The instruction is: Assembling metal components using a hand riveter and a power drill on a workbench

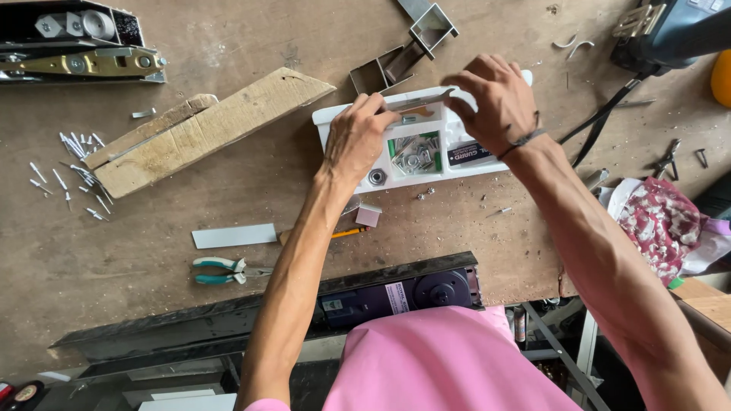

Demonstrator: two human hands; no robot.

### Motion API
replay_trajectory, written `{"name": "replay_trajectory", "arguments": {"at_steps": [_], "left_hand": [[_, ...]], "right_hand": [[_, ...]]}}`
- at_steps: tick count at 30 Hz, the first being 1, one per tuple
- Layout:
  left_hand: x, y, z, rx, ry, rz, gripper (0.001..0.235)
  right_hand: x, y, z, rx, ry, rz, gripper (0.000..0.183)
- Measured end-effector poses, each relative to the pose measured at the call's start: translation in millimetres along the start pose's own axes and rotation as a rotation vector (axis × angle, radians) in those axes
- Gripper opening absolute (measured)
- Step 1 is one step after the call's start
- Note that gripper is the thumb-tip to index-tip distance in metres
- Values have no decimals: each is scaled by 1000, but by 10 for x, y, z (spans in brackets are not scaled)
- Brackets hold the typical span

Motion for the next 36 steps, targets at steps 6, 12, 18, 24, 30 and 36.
{"name": "replay_trajectory", "arguments": {"at_steps": [6, 12, 18, 24, 30, 36], "left_hand": [[127, -57, 241, -210, -149, -155, 8], [325, -40, 410, -230, -156, -544, 33], [267, -273, 475, -407, -59, -770, 17], [179, -410, 368, -473, -46, -840, 16], [163, -304, 102, -272, 213, -856, 9], [-45, 256, -121, 159, 902, -898, 13]], "right_hand": [[95, -159, 161, -41, 54, -66, 9], [10, -350, 146, -53, -63, -111, 7], [-46, -191, 269, -95, 82, -113, 25], [8, -289, 313, -124, 63, -216, 12], [-3, -424, 261, -217, 32, -127, 9], [-244, -586, 2, -150, -176, -245, 3]]}}
Point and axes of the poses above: each hand's wrist, its own y-axis away from the middle knuckle, its own z-axis out of the palm, x = y × z, the point moved 7 cm from there along -y, towards the middle knuckle, and after that the axes turned 12 degrees about -y, right-handed, at the moved point
